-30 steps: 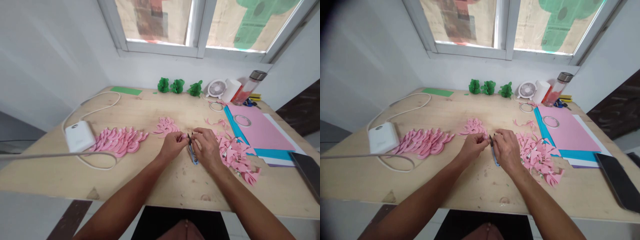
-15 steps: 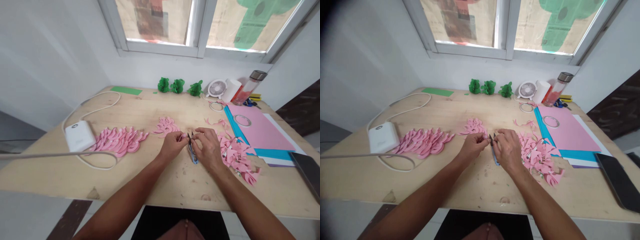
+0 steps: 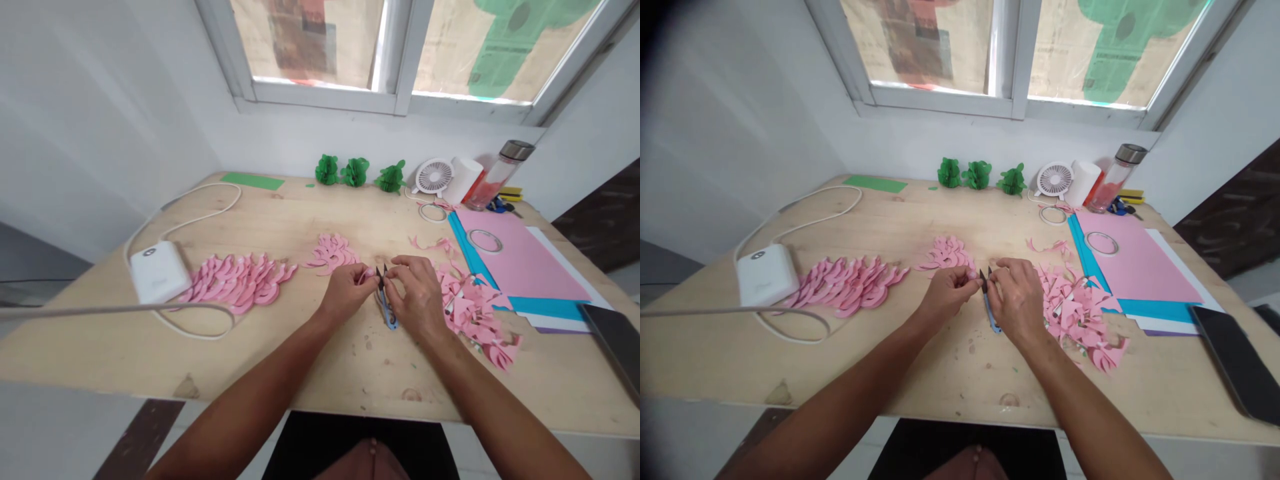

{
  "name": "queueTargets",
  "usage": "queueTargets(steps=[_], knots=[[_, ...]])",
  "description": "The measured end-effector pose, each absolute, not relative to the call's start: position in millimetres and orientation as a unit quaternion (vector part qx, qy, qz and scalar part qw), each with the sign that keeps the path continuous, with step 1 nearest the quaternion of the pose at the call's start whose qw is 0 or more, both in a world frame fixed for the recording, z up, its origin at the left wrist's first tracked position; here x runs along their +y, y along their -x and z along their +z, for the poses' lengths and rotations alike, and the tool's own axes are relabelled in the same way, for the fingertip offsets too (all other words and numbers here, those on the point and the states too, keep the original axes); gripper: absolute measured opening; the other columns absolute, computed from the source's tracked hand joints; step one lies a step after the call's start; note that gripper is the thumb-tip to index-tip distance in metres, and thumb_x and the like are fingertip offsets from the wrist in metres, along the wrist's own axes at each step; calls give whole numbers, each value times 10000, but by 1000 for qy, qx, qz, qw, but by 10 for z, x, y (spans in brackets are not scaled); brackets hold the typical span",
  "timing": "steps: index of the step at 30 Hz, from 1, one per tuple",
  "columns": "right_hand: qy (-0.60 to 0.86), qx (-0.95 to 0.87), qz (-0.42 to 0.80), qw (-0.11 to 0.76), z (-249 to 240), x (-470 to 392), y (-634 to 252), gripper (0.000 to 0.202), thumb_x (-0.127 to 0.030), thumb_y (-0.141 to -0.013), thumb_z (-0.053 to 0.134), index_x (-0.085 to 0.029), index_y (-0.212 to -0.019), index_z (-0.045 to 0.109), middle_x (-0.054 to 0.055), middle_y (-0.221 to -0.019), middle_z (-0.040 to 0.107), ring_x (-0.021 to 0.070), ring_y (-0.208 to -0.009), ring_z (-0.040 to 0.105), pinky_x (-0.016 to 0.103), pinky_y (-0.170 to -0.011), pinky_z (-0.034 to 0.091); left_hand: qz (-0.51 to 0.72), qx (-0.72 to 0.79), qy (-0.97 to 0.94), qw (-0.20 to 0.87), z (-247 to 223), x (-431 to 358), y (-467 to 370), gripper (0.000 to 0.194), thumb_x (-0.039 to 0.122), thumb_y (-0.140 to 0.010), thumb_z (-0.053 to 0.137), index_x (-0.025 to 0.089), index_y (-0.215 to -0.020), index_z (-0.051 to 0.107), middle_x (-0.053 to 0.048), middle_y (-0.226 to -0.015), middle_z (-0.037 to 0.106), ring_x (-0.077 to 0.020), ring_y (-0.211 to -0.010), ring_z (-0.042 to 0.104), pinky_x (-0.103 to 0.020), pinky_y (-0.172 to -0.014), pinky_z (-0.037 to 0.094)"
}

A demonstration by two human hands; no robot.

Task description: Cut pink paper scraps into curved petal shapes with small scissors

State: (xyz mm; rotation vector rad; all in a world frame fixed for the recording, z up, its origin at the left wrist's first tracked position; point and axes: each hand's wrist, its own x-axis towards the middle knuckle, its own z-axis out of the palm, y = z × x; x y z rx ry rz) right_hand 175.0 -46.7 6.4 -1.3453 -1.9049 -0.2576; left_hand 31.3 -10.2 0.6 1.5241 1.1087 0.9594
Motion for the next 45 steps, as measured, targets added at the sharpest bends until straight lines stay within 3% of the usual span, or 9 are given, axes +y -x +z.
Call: queueTargets(steps=[45], knots=[[533, -748, -100, 382, 64, -460, -1747, 69, -163, -805, 544, -188, -775, 602, 103, -943, 611, 244, -907, 526, 391, -721, 452, 396, 461, -628, 486, -6, -104, -314, 206, 294, -689, 565, 153, -552, 502, 62, -456, 352, -58, -410, 301, -202, -409, 202]])
